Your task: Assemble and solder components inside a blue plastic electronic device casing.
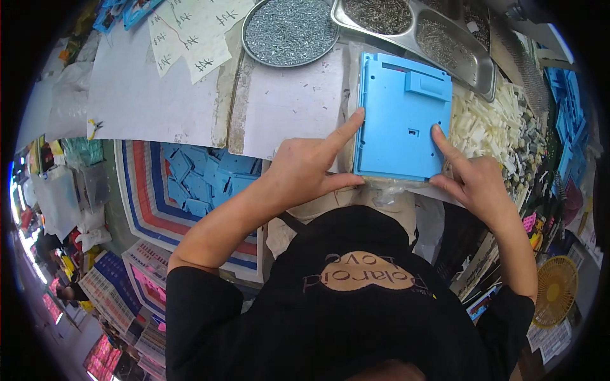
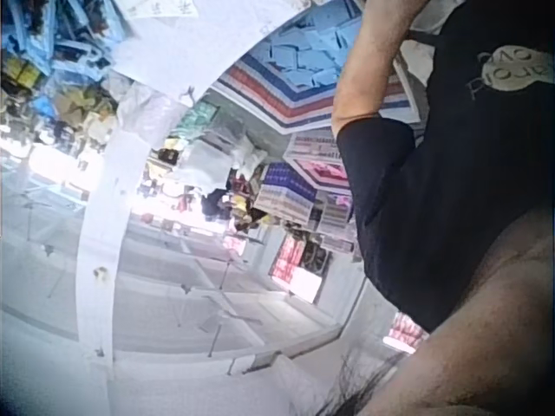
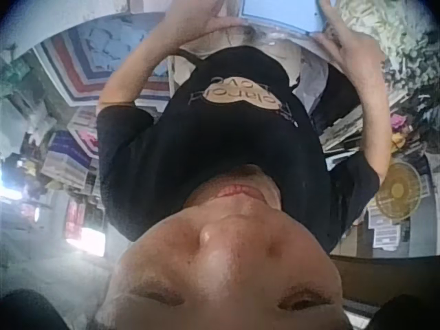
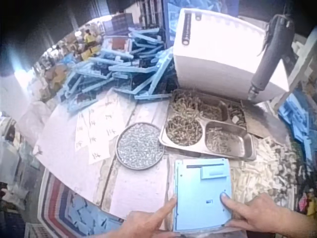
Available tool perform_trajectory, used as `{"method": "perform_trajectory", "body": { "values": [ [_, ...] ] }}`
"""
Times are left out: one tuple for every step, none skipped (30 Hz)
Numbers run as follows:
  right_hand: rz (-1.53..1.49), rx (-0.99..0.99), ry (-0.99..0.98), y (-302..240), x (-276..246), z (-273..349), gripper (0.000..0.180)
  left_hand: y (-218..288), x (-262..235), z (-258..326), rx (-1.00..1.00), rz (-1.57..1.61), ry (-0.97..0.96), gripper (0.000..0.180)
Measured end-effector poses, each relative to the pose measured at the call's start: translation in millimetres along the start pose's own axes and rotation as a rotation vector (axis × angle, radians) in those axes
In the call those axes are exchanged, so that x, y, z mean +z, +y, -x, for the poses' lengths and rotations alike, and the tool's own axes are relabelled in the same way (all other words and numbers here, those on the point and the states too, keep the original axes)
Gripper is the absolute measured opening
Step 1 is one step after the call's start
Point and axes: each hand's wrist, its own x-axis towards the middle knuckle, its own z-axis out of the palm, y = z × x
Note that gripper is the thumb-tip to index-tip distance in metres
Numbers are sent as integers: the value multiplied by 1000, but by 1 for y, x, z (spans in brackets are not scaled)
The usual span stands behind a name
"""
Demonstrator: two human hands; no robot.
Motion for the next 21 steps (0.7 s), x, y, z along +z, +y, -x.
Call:
{"method": "perform_trajectory", "body": {
  "values": [
    [3, 14, -9, -2, -1, 0, 83, 1, -4, 0, 17, -48, -3, 103],
    [24, 33, -9, -4, 0, 1, 82, 5, -10, -2, -6, -24, -47, 97],
    [45, 55, 2, -7, -1, 1, 82, 10, -22, -7, -21, -9, -91, 92],
    [66, 76, 14, -10, -2, 0, 81, 12, -32, -9, -35, 6, -135, 86],
    [106, 82, -1, -14, -6, 1, 82, 5, -43, -15, 12, 12, -86, 73],
    [148, 84, -17, -18, -13, 0, 83, -9, -60, -27, 57, 17, -32, 61],
    [194, 79, -33, -21, -21, -4, 85, -23, -73, -40, 100, 21, 28, 49],
    [216, 58, -67, -23, -30, -12, 75, -34, -82, -55, 111, -195, 325, 33],
    [238, 42, -110, -29, -39, -19, 66, -43, -87, -65, 117, -403, 617, 20],
    [259, 24, -153, -35, -50, -27, 57, -53, -94, -68, 29, -500, 556, 18],
    [276, -73, -128, -39, -64, -41, 48, -63, -100, -70, -61, -589, 498, 17],
    [290, -169, -104, -39, -79, -61, 40, -69, -103, -70, -152, -674, 434, 16],
    [298, -256, -82, -38, -86, -83, 33, -71, -102, -71, -129, -658, 452, 16],
    [239, -310, 124, -40, -81, -111, 26, -70, -99, -76, -94, -638, 469, 15],
    [176, -351, 331, -42, -68, -141, 19, -68, -95, -81, -51, -614, 477, 15],
    [240, -451, 454, -41, -54, -177, 17, -67, -92, -89, -27, -594, 476, 15],
    [301, -574, 575, -41, -40, -216, 14, -66, -90, -92, -21, -586, 485, 16],
    [434, -524, 516, -43, -24, -245, 15, -67, -88, -92, -27, -579, 493, 16],
    [565, -464, 449, -45, -13, -263, 16, -70, -85, -91, -36, -559, 504, 18],
    [528, -462, 409, -52, -14, -270, 15, -70, -86, -86, -52, -546, 519, 19],
    [492, -457, 369, -58, -19, -275, 14, -71, -87, -84, -65, -531, 533, 21]
  ]
}}
